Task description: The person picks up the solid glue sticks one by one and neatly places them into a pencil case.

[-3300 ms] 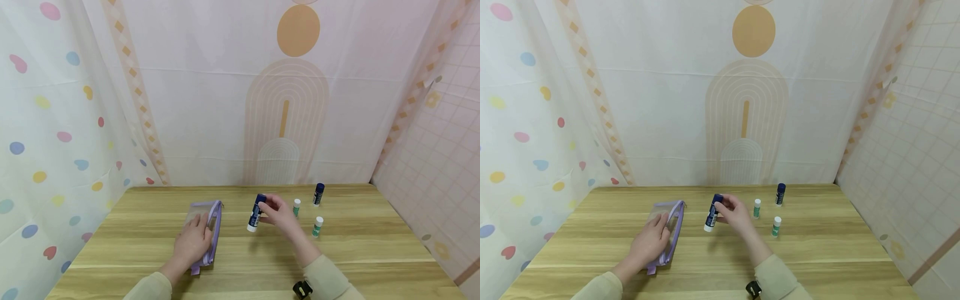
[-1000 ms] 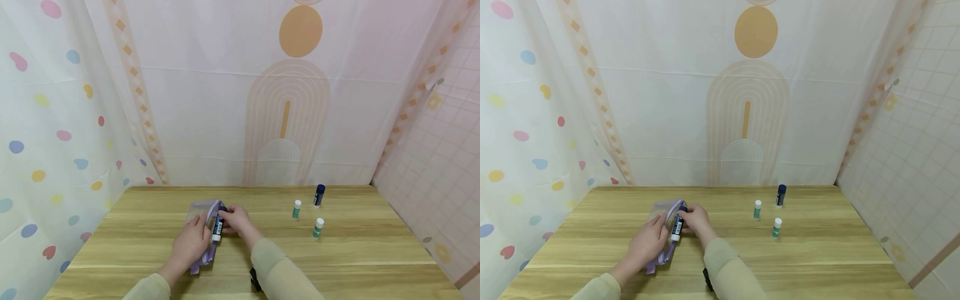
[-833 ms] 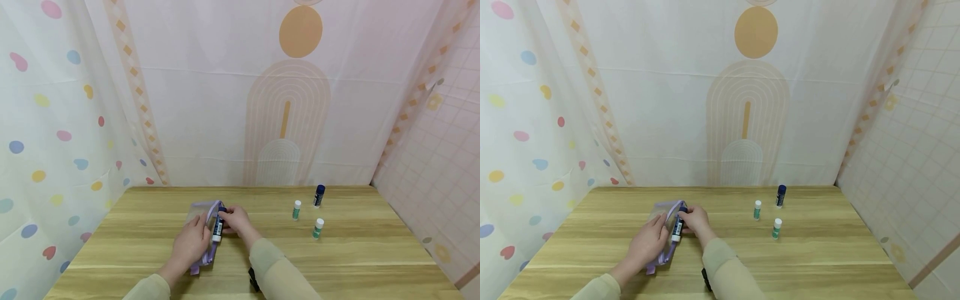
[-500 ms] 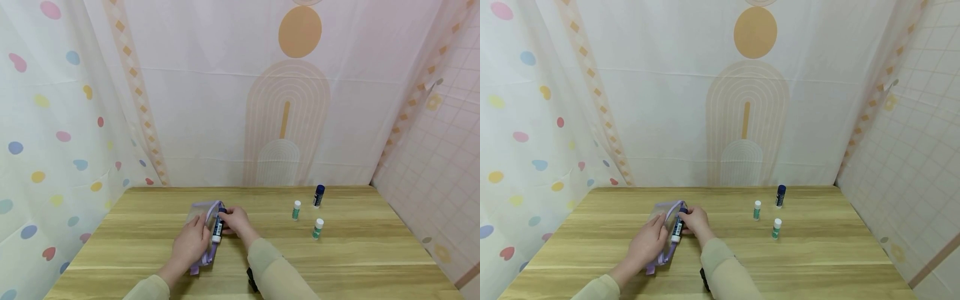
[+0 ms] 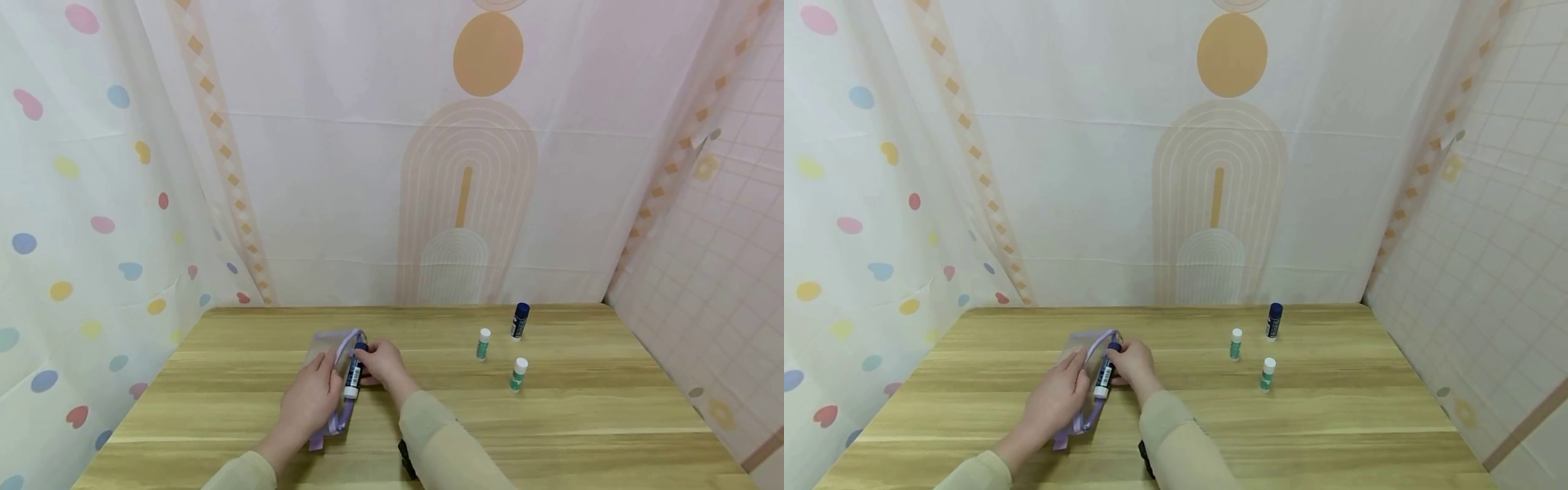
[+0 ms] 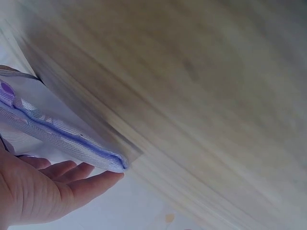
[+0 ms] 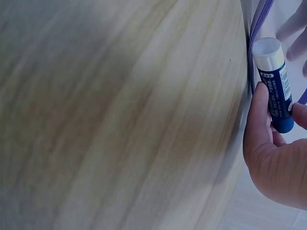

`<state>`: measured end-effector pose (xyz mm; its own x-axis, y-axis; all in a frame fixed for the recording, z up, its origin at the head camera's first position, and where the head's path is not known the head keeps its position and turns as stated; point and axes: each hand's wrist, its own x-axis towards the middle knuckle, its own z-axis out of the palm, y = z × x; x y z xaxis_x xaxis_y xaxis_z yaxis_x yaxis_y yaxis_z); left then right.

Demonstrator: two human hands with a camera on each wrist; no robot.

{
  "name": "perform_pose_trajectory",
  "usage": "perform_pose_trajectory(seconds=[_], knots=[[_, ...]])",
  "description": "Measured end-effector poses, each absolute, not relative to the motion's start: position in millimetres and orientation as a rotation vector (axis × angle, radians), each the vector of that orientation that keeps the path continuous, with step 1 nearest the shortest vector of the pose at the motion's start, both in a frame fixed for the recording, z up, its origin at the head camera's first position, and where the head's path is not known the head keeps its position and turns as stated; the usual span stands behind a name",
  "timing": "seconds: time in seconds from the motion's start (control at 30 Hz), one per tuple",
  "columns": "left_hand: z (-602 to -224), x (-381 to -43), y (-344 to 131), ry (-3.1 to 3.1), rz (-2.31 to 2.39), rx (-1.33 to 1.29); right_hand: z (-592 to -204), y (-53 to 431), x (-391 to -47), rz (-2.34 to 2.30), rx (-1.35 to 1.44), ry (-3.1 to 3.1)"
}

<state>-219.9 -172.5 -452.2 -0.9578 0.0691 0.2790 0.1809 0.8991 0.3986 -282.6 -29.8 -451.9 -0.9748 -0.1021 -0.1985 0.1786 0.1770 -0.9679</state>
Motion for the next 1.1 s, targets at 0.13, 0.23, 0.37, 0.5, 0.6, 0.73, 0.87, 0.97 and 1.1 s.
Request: perform_pose_trajectory(seconds=[0.13, 0.23, 0.37, 0.5, 0.6, 0.73, 0.87, 0.97, 1.1], knots=[[-451.9, -219.3, -172.4, -2.802, -0.626, -0.19, -452.8, -30.8, -282.9, -1.889, 0.093, 2.23], [-452.6, -219.5, -172.4, -2.796, -0.617, -0.201, -453.6, -31.5, -282.7, -1.908, 0.093, 2.206], [-453.0, -219.9, -171.9, -2.781, -0.608, -0.209, -453.6, -32.1, -282.4, -1.947, 0.09, 2.163], [-452.2, -219.5, -171.6, -2.776, -0.604, -0.193, -452.1, -31.1, -282.7, -1.959, 0.089, 2.148], [-451.6, -219.0, -172.1, -2.778, -0.593, -0.179, -451.1, -30.5, -282.8, -1.972, 0.084, 2.138], [-451.8, -219.5, -173.0, -2.767, -0.582, -0.177, -450.6, -29.7, -282.0, -1.998, 0.075, 2.122], [-453.4, -220.8, -174.0, -2.766, -0.579, -0.179, -449.9, -29.3, -280.1, -2.022, 0.075, 2.105], [-453.9, -221.0, -174.1, -2.766, -0.575, -0.185, -449.1, -29.0, -278.0, -2.022, 0.069, 2.107], [-453.8, -220.6, -173.8, -2.756, -0.574, -0.193, -448.5, -28.0, -275.7, -2.026, 0.051, 2.1]])
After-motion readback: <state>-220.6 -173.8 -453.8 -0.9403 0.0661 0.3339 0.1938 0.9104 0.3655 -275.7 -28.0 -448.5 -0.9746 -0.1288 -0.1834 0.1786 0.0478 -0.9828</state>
